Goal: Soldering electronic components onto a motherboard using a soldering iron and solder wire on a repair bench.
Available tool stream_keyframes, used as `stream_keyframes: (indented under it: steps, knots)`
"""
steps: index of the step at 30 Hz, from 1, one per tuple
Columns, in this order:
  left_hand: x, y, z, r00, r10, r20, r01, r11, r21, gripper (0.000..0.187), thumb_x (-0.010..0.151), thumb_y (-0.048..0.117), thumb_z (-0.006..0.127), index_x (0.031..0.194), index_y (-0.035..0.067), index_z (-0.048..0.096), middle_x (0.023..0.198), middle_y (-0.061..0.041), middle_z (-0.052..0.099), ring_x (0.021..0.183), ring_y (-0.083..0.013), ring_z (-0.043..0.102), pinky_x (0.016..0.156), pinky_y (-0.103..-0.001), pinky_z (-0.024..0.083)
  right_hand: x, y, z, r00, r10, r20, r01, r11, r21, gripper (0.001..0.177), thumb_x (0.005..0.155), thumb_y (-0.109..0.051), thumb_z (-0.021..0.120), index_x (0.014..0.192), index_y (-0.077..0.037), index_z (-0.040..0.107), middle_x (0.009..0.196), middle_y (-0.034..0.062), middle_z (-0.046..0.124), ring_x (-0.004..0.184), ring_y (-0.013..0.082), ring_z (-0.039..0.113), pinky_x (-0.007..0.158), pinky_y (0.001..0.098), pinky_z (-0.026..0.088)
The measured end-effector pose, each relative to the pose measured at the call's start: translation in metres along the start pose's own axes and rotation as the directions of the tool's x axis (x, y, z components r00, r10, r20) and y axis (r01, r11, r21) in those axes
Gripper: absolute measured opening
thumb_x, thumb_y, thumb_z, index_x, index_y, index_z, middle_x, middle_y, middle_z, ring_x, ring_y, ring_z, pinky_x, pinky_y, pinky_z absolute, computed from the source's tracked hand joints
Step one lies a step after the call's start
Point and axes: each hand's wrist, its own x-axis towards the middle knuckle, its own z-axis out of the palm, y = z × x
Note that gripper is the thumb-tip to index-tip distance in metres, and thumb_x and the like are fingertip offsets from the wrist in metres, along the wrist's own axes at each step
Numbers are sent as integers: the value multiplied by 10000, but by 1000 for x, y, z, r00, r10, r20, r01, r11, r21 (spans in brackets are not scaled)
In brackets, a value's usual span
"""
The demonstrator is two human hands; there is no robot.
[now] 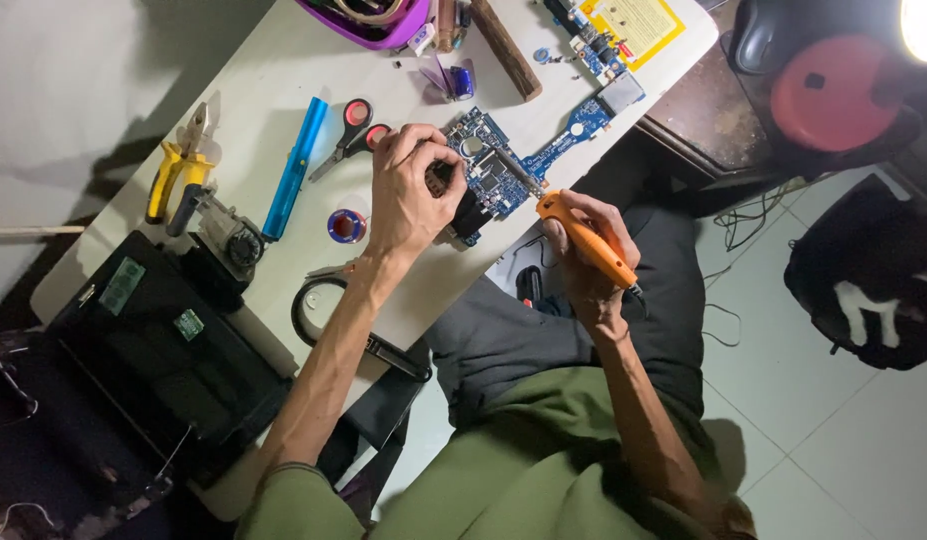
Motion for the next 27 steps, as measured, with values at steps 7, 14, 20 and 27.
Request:
stream_keyframes:
  steps: [7, 14, 20, 27]
  knots:
    - [-3, -7, 4, 1000, 24, -6, -24, 1000, 6, 97, 867, 177, 783, 877, 141, 694, 1005, 0, 643, 1091, -186, 669, 1081, -371, 387, 0, -3, 2, 999, 40, -13, -39, 999, 30, 427, 890, 18, 809, 1290, -3, 662, 1074, 225, 678, 842, 294, 709, 772, 356, 616]
    - [-3, -8, 3, 999, 42, 9, -42, 999, -12, 104, 880, 162, 787, 884, 124, 691, 1009, -15, 653, 1127, -196, 661, 1087, -363, 379, 1, -1, 1, 999, 37, -6, -37, 999, 31, 435, 879, 32, 813, 1284, 9, 656, 1063, 230, 683, 829, 296, 705, 751, 365, 611]
    - [-2, -7, 1, 999, 26, 33, -25, 999, -26, 84, 867, 149, 781, 886, 115, 707, 1025, -24, 654, 1155, -205, 657, 1093, -379, 382, 1, -4, 2, 999, 46, -6, -45, 997, 59, 433, 879, 39, 813, 1282, 11, 658, 1058, 238, 676, 815, 307, 706, 759, 364, 610]
    - [0, -3, -2, 998, -10, 56, 13, 999, -43, 69, 867, 132, 771, 885, 99, 713, 1023, -44, 649, 1147, -225, 660, 1089, -393, 389, 1, -9, 6, 997, 78, 1, -78, 996, 53, 408, 876, 37, 809, 1258, 16, 666, 1047, 231, 684, 795, 261, 693, 729, 343, 601]
